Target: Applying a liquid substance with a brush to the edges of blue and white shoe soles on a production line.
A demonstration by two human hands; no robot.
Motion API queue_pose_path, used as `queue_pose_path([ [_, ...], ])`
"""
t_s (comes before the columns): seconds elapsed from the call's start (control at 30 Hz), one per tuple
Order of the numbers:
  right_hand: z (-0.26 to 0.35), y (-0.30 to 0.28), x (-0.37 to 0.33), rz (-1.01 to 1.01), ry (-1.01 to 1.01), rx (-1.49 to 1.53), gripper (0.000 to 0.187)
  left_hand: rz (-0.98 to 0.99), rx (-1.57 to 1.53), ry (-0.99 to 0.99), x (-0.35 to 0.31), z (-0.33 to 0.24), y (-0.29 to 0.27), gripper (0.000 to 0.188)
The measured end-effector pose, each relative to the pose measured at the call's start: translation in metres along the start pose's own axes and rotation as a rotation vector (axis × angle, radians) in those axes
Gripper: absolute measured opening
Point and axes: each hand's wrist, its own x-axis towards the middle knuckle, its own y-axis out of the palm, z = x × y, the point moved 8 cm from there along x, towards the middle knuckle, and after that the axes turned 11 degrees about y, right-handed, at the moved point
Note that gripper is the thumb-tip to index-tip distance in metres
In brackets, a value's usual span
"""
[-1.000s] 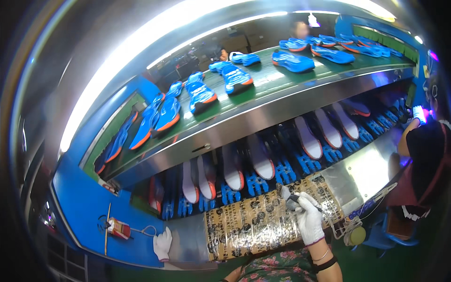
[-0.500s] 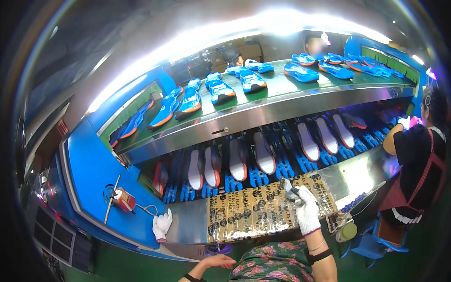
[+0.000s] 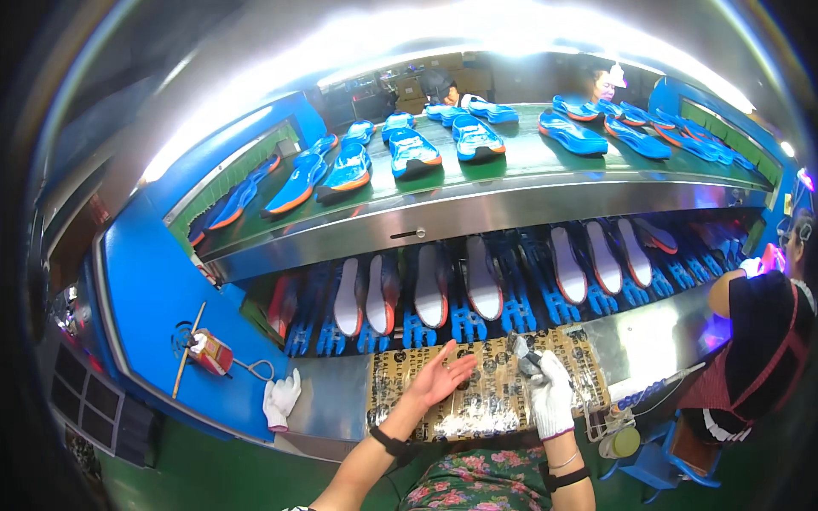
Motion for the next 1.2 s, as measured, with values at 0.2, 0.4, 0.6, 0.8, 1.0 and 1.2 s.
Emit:
queue_pose_path([
  [0.2, 0.004, 0.005, 0.012, -0.09, -0.03, 0.016, 0.012, -0.227, -0.249, 0.03, 0.095, 0.023, -0.05, 0.085],
  [0.4, 0.006, 0.003, 0.031, -0.143, -0.028, 0.004, 0.013, -0.424, -0.248, -0.013, 0.124, 0.022, -0.042, 0.098],
  [0.6, 0.0, 0.002, 0.049, -0.168, -0.015, 0.025, 0.011, -0.478, -0.339, 0.006, 0.152, 0.027, -0.077, 0.097],
  [0.8, 0.006, -0.005, 0.054, -0.192, -0.036, 0.075, 0.012, -0.536, -0.293, -0.038, 0.147, 0.032, -0.06, 0.091],
  [1.0, 0.01, -0.005, 0.054, -0.176, -0.045, 0.102, 0.01, -0.544, -0.318, 0.053, 0.151, 0.042, -0.072, 0.086],
  [1.2, 0.018, -0.01, 0.055, -0.192, -0.051, 0.13, 0.011, -0.544, -0.264, 0.133, 0.152, 0.042, -0.054, 0.081],
])
